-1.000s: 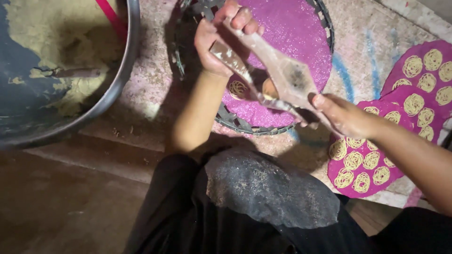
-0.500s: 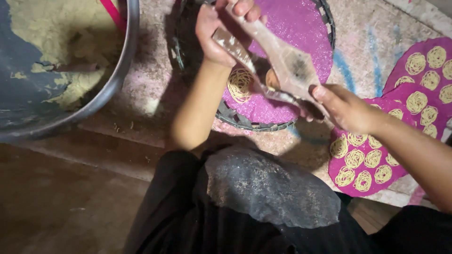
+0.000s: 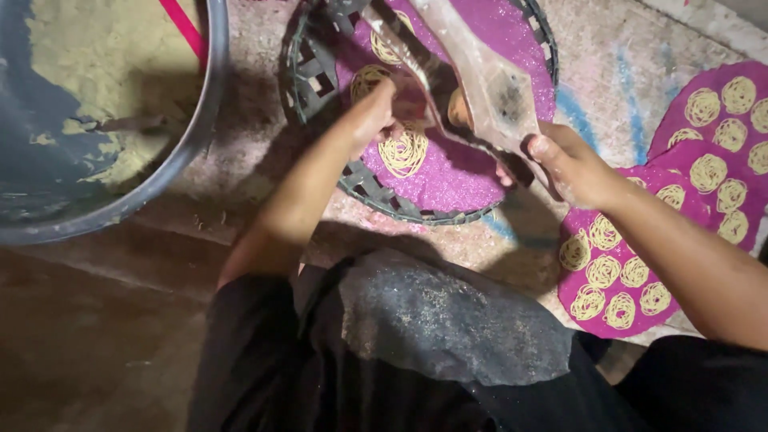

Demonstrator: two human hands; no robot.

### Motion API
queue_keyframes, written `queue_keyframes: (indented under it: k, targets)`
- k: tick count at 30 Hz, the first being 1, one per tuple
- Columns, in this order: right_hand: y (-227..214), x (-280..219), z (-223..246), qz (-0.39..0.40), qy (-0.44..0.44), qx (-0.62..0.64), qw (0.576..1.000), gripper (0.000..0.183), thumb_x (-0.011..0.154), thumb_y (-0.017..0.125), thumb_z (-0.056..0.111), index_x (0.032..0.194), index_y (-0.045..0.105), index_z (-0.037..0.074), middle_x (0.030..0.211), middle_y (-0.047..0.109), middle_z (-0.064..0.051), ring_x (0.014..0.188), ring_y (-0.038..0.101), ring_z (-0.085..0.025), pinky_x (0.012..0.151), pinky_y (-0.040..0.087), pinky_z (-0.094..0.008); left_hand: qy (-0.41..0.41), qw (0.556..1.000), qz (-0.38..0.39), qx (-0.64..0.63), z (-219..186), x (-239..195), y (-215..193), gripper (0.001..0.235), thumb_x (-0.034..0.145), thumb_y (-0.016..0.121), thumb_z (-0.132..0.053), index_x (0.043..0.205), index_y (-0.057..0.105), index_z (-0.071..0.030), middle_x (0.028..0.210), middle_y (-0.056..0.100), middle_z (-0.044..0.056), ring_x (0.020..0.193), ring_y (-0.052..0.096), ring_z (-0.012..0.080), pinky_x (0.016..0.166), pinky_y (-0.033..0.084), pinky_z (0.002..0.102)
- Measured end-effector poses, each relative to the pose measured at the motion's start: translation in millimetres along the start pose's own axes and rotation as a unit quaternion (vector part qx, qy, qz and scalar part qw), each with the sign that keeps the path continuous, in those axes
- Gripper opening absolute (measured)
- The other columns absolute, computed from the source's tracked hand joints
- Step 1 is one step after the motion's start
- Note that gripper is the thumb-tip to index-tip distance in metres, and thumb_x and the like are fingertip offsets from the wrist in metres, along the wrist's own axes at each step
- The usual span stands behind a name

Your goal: The person uses a manual dough press to extrude dough into spiral shapes onto a pink mat. They repeatedly load the press with dough from a large metal bowl and press it out in circular patterns.

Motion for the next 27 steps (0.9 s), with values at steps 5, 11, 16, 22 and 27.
queue_keyframes:
  k: [5, 11, 16, 22, 27]
  targets:
    - [-3.8, 8.8, -22.3, -0.038, -0.019, 0.041, 0.998, 0.088, 0.098, 0.042, 0.076, 0.124, 0.062, -0.005, 0.103, 0.071, -0.013, 0.093, 0.068, -0.021, 0.082, 0.054, -0.033, 0.222, 0.953, -0.044, 0.203, -4.6, -38.2, 3.9, 0.069, 0.100, 0.054, -0.010, 0.164, 0.029, -0.012, 0.096, 0.072, 0.002, 0.062, 0.056, 0.0118, 0.053, 0.046, 0.028]
    - [-17.0, -8.2, -33.3, -0.035, -0.020, 0.027, 0.999, 0.101, 0.091, 0.035, 0.087, 0.120, 0.066, -0.004, 0.100, 0.072, -0.014, 0.091, 0.070, -0.022, 0.079, 0.056, -0.034, 0.233, 0.861, -0.150, 0.426, -28.9, -85.5, 1.1, 0.070, 0.092, 0.068, -0.032, 0.156, 0.041, -0.023, 0.113, 0.080, 0.005, 0.079, 0.073, 0.0159, 0.073, 0.063, 0.028]
    - [-0.5, 0.0, -28.0, 0.092, 0.052, 0.076, 0.992, 0.106, 0.083, 0.030, 0.090, 0.127, 0.059, -0.001, 0.108, 0.072, -0.016, 0.099, 0.071, -0.025, 0.087, 0.058, -0.037, 0.296, 0.913, 0.144, -0.241, -90.2, -63.2, 12.9, 0.080, 0.105, 0.056, -0.062, 0.161, 0.037, -0.009, 0.155, 0.051, 0.015, 0.137, 0.059, 0.0245, 0.120, 0.044, 0.044]
    - [-24.8, 21.4, -5.5, 0.108, 0.097, -0.002, 0.989, 0.099, 0.089, 0.025, 0.084, 0.122, 0.062, -0.001, 0.105, 0.073, -0.016, 0.095, 0.071, -0.025, 0.085, 0.060, -0.037, 0.396, 0.740, 0.304, -0.450, -145.3, -17.3, 37.5, 0.040, 0.099, 0.057, -0.046, 0.123, 0.056, -0.015, 0.121, 0.061, 0.004, 0.117, 0.059, 0.0224, 0.115, 0.042, 0.045]
    - [-36.3, 48.1, -4.0, 0.008, 0.123, -0.068, 0.990, 0.095, 0.092, 0.028, 0.081, 0.112, 0.069, -0.002, 0.092, 0.073, -0.013, 0.083, 0.069, -0.023, 0.075, 0.056, -0.037, 0.431, 0.719, 0.287, -0.464, -156.2, 15.3, 16.7, 0.029, 0.095, 0.057, -0.043, 0.104, 0.055, -0.016, 0.098, 0.057, -0.001, 0.098, 0.056, 0.0182, 0.105, 0.045, 0.042]
Point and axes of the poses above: each hand's wrist, its own x-axis towards the middle knuckle, its own y-axis out of the palm, z = x × y, the point moved 5 cm from there along x, towards the middle knuckle
